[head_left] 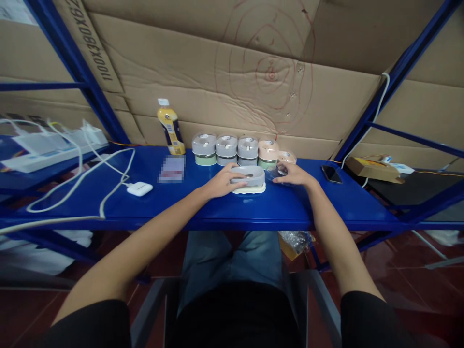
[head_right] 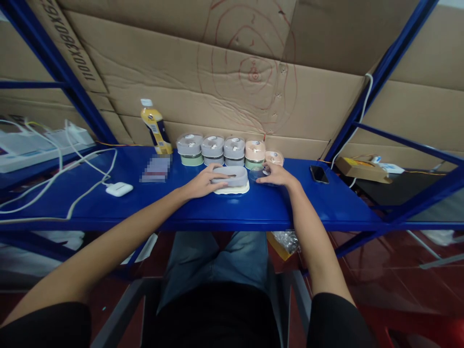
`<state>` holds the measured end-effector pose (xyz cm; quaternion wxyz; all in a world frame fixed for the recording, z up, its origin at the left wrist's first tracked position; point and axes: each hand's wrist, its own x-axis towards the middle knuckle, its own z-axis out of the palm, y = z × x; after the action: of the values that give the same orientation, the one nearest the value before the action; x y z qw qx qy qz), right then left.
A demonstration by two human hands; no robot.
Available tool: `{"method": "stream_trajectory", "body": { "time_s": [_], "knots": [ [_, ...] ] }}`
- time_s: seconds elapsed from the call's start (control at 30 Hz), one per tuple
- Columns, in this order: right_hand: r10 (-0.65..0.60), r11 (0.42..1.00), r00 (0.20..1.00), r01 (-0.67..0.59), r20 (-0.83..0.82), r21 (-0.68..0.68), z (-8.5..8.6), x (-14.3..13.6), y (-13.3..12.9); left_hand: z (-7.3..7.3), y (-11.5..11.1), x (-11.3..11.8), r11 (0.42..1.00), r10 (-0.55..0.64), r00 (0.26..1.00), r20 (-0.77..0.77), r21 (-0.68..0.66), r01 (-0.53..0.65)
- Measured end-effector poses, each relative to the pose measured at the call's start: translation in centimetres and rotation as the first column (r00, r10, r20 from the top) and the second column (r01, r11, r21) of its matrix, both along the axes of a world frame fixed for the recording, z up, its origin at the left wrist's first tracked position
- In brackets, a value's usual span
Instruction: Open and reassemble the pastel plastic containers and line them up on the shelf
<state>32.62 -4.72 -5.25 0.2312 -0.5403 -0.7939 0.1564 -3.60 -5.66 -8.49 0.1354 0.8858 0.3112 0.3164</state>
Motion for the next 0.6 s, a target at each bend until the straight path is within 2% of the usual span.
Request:
{"method": "stream_trajectory", "body": {
  "time_s": [0.1, 0.23, 0.4, 0.5, 0.6],
  "knots": [
    [-0.021, 0.997, 0.998, 0.025, 0.056, -0.074, -0.1, -0.2, -0.1, 0.6, 1.2, -1.5, 0.993, 0.114, 0.993, 0.042, -0.017, -0.114],
    [0.002, 0.996, 0.996, 0.006, 0.084, -0.089, -0.1, -0.4, -0.1, 1.0, 2.6, -4.4, 0.965, 0.261, 0.964, 0.042, -0.043, -0.259],
    [0.007, 0.995, 0.993, 0.005, 0.12, -0.098, 0.0, -0.4, -0.1, 0.3, 3.1, -6.6, 0.947, 0.314, 0.949, -0.018, -0.058, -0.314],
    [0.01, 0.994, 0.992, 0.003, 0.128, -0.108, 0.0, -0.4, 0.0, 0.1, 3.2, -6.9, 0.937, 0.333, 0.941, -0.064, -0.093, -0.338],
    [0.008, 0.992, 0.993, 0.006, 0.117, -0.122, 0.1, -0.4, 0.1, 0.2, 3.1, -6.6, 0.938, 0.33, 0.943, -0.047, -0.097, -0.333]
  ]
}}
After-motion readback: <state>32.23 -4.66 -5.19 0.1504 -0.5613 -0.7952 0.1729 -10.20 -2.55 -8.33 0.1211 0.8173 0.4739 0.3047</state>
